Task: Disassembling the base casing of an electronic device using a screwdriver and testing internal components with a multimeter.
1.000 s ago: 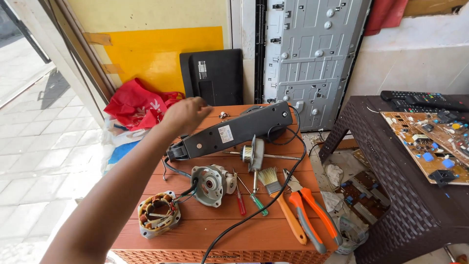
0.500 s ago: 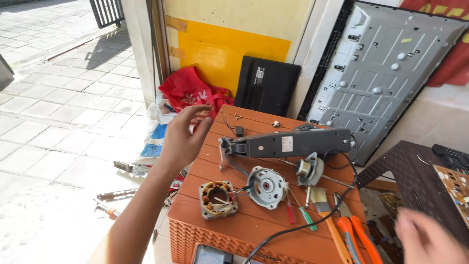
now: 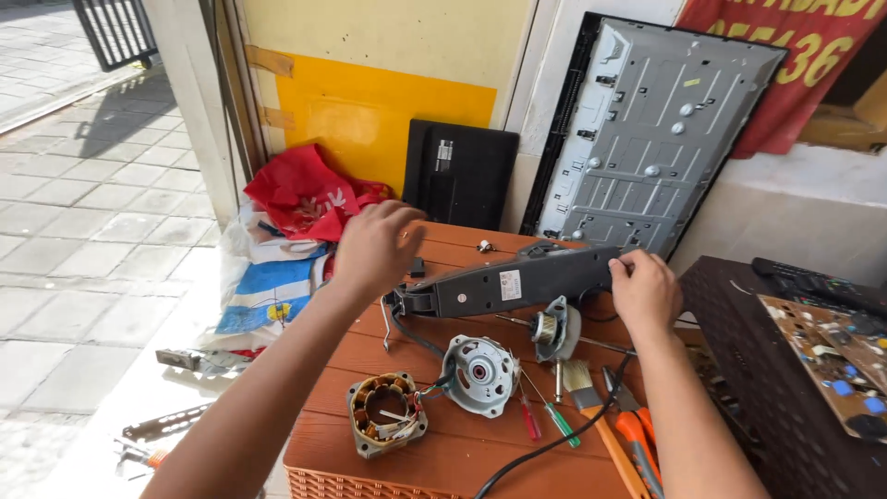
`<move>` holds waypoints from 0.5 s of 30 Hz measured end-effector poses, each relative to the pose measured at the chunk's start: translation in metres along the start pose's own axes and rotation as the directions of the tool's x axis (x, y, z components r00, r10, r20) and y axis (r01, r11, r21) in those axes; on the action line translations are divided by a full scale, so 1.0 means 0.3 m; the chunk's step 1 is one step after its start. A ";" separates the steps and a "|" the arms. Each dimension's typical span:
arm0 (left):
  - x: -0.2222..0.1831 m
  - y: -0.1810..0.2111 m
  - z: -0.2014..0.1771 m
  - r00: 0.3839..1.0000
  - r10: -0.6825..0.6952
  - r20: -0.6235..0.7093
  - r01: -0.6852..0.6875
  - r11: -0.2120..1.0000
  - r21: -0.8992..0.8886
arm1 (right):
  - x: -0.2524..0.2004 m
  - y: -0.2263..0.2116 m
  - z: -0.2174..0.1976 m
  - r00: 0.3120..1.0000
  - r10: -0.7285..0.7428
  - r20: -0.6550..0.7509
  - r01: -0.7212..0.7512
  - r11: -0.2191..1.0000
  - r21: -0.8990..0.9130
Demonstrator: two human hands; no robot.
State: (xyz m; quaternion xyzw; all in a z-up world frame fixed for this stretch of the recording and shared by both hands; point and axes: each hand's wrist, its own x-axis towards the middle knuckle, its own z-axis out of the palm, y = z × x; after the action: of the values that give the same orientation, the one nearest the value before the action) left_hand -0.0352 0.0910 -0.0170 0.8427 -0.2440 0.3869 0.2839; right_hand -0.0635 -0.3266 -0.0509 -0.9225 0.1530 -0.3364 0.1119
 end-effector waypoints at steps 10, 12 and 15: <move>0.037 0.286 0.291 0.710 0.145 0.689 -0.193 0.981 -0.008 | -0.033 -0.004 0.025 1.000 -0.024 0.005 0.024 0.994 -0.105; 0.020 0.270 0.325 0.714 0.161 0.682 -0.218 0.976 -0.002 | -0.015 0.018 0.035 1.000 -0.007 0.023 0.008 0.998 -0.069; -0.001 0.219 0.387 0.730 0.180 0.659 -0.269 0.963 0.035 | -0.015 0.016 0.054 1.000 -0.017 0.026 0.018 1.000 -0.023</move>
State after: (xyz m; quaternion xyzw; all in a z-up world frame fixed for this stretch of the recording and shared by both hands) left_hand -0.0171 -0.0337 -0.0609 0.9048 -0.4019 0.1169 0.0780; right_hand -0.0570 -0.3278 -0.0672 -0.9292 0.1472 -0.3238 0.1003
